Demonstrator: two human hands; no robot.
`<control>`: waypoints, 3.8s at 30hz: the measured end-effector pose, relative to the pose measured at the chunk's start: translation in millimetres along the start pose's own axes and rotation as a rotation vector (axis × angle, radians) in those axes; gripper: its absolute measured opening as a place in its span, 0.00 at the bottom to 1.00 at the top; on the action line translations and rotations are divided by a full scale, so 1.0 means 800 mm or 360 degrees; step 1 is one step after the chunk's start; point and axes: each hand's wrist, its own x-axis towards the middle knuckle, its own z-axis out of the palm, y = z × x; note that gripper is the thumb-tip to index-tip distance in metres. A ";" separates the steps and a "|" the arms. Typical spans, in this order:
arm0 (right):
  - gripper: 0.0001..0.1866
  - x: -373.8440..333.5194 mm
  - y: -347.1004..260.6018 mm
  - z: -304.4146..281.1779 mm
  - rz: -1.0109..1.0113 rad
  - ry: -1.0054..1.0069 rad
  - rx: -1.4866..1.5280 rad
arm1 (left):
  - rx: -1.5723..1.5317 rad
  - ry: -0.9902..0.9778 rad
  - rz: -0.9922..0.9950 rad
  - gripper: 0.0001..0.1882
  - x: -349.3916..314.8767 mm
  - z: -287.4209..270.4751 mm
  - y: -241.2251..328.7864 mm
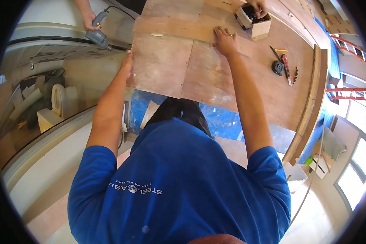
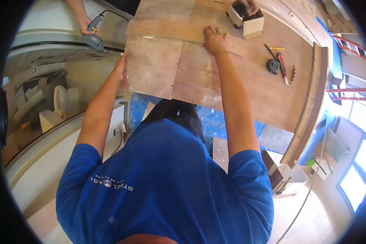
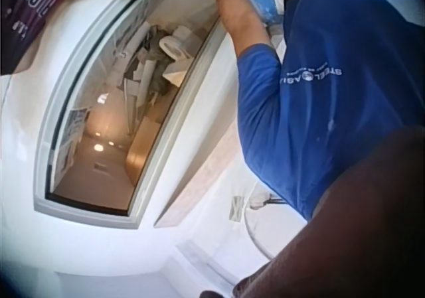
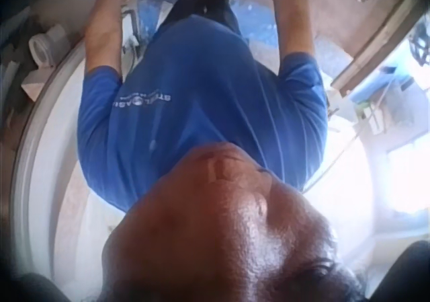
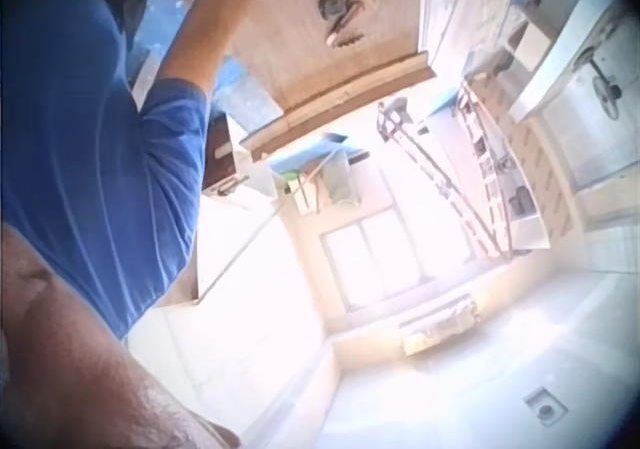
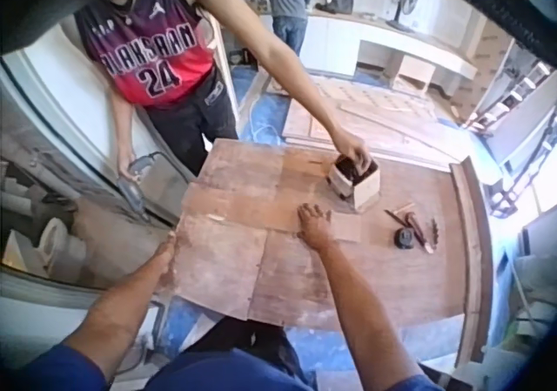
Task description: The person joins several wooden boards together, secures them with screws, and then lifts and positions a large curved wooden piece onto a larger structure.
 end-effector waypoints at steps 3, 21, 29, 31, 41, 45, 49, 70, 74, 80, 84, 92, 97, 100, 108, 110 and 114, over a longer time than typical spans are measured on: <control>0.45 0.032 -0.027 -0.002 -0.0001 -0.0017 -0.0015 | 0.0013 0.0029 0.0068 0.54 0.004 -0.012 -0.005; 0.44 -0.046 -0.050 0.005 0.0012 -0.0063 -0.0022 | -0.0261 -0.0002 0.0030 0.52 -0.038 0.002 0.012; 0.38 -0.056 -0.068 0.021 0.0002 0.0225 -0.0124 | -0.0237 -0.0119 0.0054 0.54 -0.012 -0.017 -0.003; 0.35 -0.081 -0.086 0.036 -0.0177 0.0257 -0.0025 | -0.0199 -0.0062 0.0070 0.53 -0.018 -0.013 0.001; 0.48 -0.267 -0.191 0.084 -0.0669 -0.0287 -0.0201 | -0.0070 0.0023 0.0129 0.55 0.009 -0.011 -0.018; 0.46 -0.264 -0.194 0.090 -0.0632 -0.0256 -0.0223 | -0.0016 0.0049 0.0140 0.54 0.026 -0.014 -0.019; 0.45 -0.265 -0.196 0.086 -0.0638 -0.0313 -0.0163 | 0.0082 0.0045 0.0142 0.53 0.023 -0.002 -0.023; 0.27 -0.181 -0.103 0.094 -0.1244 -0.0120 -0.0022 | 0.0211 0.0208 0.0264 0.58 -0.039 0.001 0.003; 0.25 -0.180 -0.107 0.089 -0.1296 -0.0030 -0.0016 | 0.0064 0.0768 0.1068 0.41 0.001 0.003 -0.039; 0.23 -0.182 -0.105 0.086 -0.1285 0.0031 0.0080 | 0.0166 0.0417 0.0103 0.43 -0.069 0.021 0.010; 0.23 -0.182 -0.110 0.086 -0.1267 0.0054 0.0112 | 0.0271 0.0734 0.0118 0.43 -0.071 0.035 0.014; 0.36 -0.179 -0.120 0.085 -0.0931 -0.0072 0.0139 | 0.0292 0.0683 0.0081 0.51 -0.094 0.047 0.019; 0.45 -0.178 -0.132 0.080 -0.0706 -0.0129 0.0024 | 0.0447 0.0881 0.0116 0.46 -0.040 0.044 -0.003; 0.45 -0.179 -0.133 0.078 -0.0687 -0.0113 0.0109 | 0.0459 0.0870 0.0059 0.44 -0.051 0.044 0.002; 0.45 -0.181 -0.130 0.082 -0.0691 -0.0043 0.0099 | 0.0591 0.0820 0.0005 0.44 -0.045 0.046 0.008; 0.45 -0.180 -0.132 0.079 -0.0701 -0.0033 0.0079 | 0.0594 0.0799 -0.0025 0.45 -0.044 0.044 0.010; 0.45 -0.181 -0.136 0.077 -0.0723 -0.0031 0.0108 | 0.0637 0.0854 -0.0030 0.46 -0.007 0.028 -0.015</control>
